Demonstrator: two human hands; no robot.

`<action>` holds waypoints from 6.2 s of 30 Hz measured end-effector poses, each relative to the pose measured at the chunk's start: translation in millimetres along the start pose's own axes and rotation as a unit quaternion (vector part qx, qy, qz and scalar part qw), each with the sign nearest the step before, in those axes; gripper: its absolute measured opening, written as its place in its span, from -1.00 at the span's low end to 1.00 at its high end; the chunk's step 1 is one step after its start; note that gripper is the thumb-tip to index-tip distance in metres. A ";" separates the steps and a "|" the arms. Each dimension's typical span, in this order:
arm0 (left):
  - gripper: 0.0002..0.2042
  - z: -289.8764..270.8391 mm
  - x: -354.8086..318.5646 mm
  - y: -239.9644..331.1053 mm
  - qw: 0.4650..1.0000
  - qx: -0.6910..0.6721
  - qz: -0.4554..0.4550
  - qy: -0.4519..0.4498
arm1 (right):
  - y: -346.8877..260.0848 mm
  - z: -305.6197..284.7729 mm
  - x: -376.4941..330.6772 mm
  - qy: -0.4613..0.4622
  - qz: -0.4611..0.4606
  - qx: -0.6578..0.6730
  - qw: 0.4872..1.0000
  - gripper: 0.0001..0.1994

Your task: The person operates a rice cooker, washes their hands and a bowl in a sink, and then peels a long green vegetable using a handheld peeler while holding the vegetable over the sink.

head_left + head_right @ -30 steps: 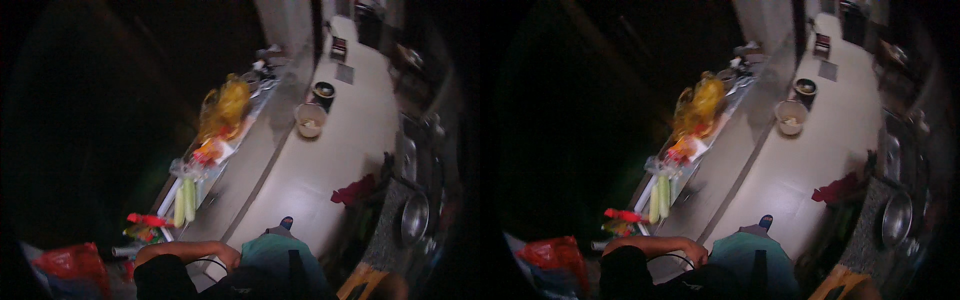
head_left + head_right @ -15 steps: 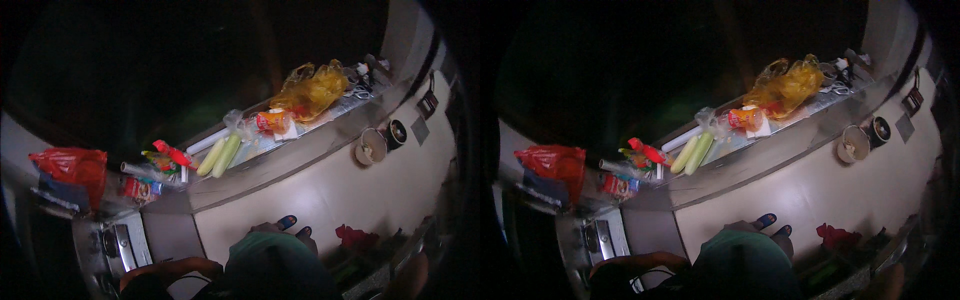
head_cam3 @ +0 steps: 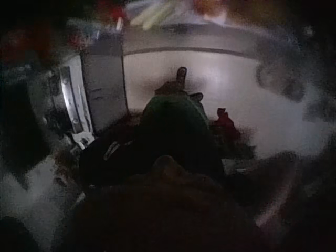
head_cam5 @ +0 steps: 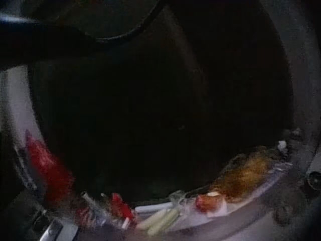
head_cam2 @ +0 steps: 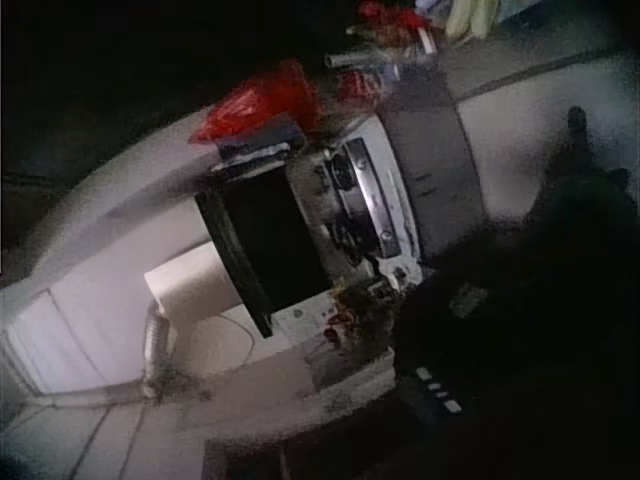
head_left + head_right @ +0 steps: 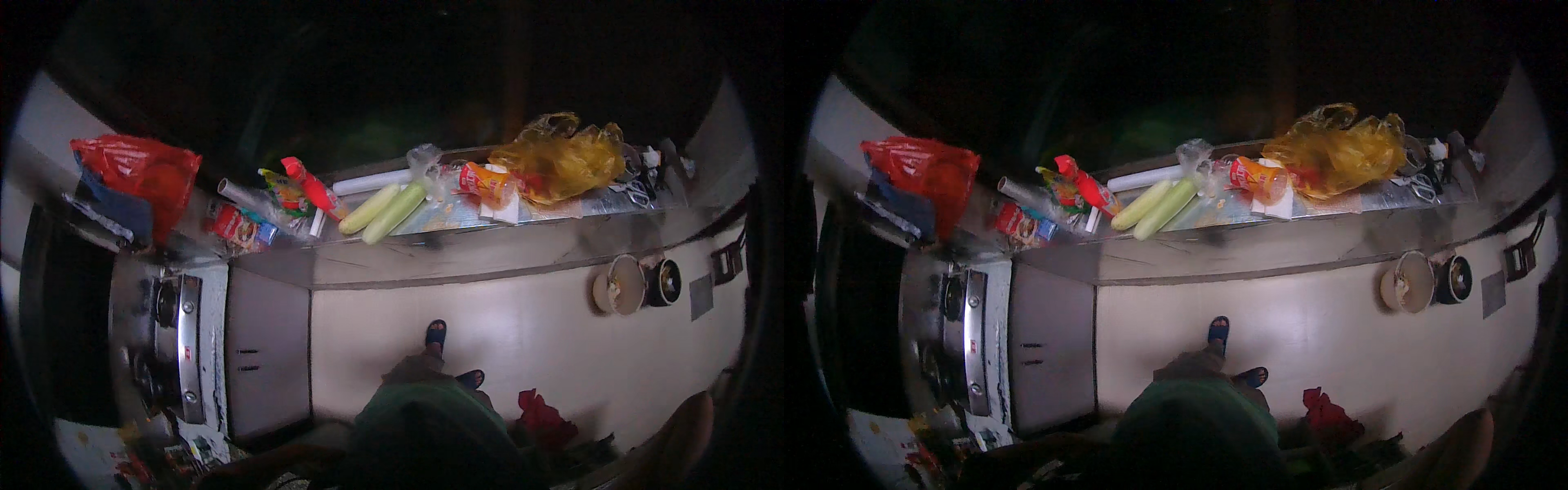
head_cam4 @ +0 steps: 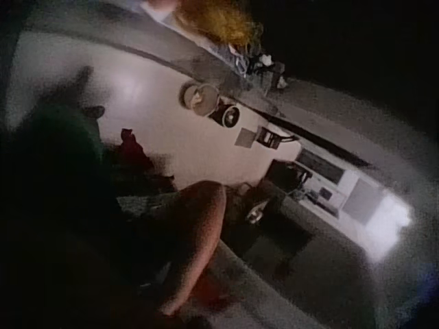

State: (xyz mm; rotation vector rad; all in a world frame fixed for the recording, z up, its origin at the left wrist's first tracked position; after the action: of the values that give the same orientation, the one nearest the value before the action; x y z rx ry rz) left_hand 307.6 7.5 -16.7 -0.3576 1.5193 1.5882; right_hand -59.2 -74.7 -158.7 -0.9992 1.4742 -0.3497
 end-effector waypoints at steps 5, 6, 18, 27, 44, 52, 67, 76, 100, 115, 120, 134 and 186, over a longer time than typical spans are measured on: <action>-0.66 0.8 0.0 -7.0 0.999 -0.028 0.003 0.044 | 40.3 -11.4 -12.7 -0.002 0.056 -0.018 0.998 -0.88; -0.66 -3.5 -2.8 -10.0 0.998 -0.030 0.002 0.049 | 51.1 -16.5 -17.7 0.006 0.072 -0.016 0.997 -0.88; -0.66 -49.7 -28.8 -52.2 0.994 -0.080 0.013 0.080 | 60.8 -40.9 -38.9 0.048 0.189 0.003 0.981 -0.90; -0.65 -84.9 -37.0 -64.2 0.988 -0.114 0.005 0.101 | 13.3 -48.0 -1.3 0.032 0.153 0.004 0.988 -0.91; -0.65 -69.5 17.2 13.6 0.928 -0.267 -0.047 0.257 | -102.2 -188.6 71.3 -0.062 -0.016 -0.062 0.996 -0.91; -0.65 -76.6 37.1 10.8 0.906 -0.299 -0.035 0.299 | -399.4 -214.7 -55.5 -0.302 -0.468 0.043 0.829 -0.91; -0.64 -138.6 -30.9 -62.3 0.942 -0.147 -0.052 0.297 | -354.2 -141.7 129.0 -0.069 -0.172 0.011 0.983 -0.91; -0.36 -437.2 -171.7 -39.9 0.632 0.048 -0.216 0.743 | -156.2 -58.4 159.6 -0.083 -0.110 -0.115 0.984 -0.82; -0.36 -460.4 -174.4 -32.5 0.563 0.145 -0.213 0.785 | -176.0 -83.5 127.7 0.018 -0.084 -0.227 0.970 -0.76; -0.36 -499.6 -140.8 -21.4 0.648 0.165 -0.206 0.714 | -141.3 -61.2 109.4 -0.043 -0.042 -0.279 0.958 -0.67; -0.50 -463.6 -130.7 -42.8 0.750 -0.316 0.124 0.567 | -154.8 -65.2 107.0 -0.028 -0.014 -0.267 0.963 -0.71; -0.53 -343.7 -88.4 8.0 0.558 -0.597 0.512 0.265 | -319.7 -27.9 160.5 -0.202 -0.118 0.204 0.951 -0.55; -0.59 -320.3 511.2 692.2 0.932 -0.280 0.183 -0.139 | 306.0 -381.0 -296.4 0.486 -0.226 0.746 0.395 -0.63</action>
State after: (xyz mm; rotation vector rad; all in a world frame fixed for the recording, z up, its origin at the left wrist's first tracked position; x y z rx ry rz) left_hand -610.3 11.1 -0.1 -0.1486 0.9293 2.2616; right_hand -562.3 192.5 -112.6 0.5999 0.9428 -2.4525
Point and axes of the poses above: each hand's wrist, its own x-axis towards the middle knuckle, its own z-axis out of the palm, y = z × x, the point moved 9 cm from there along x, towards the middle knuckle, and after that the axes turned 12 degrees about -y, right-handed, at the moved point
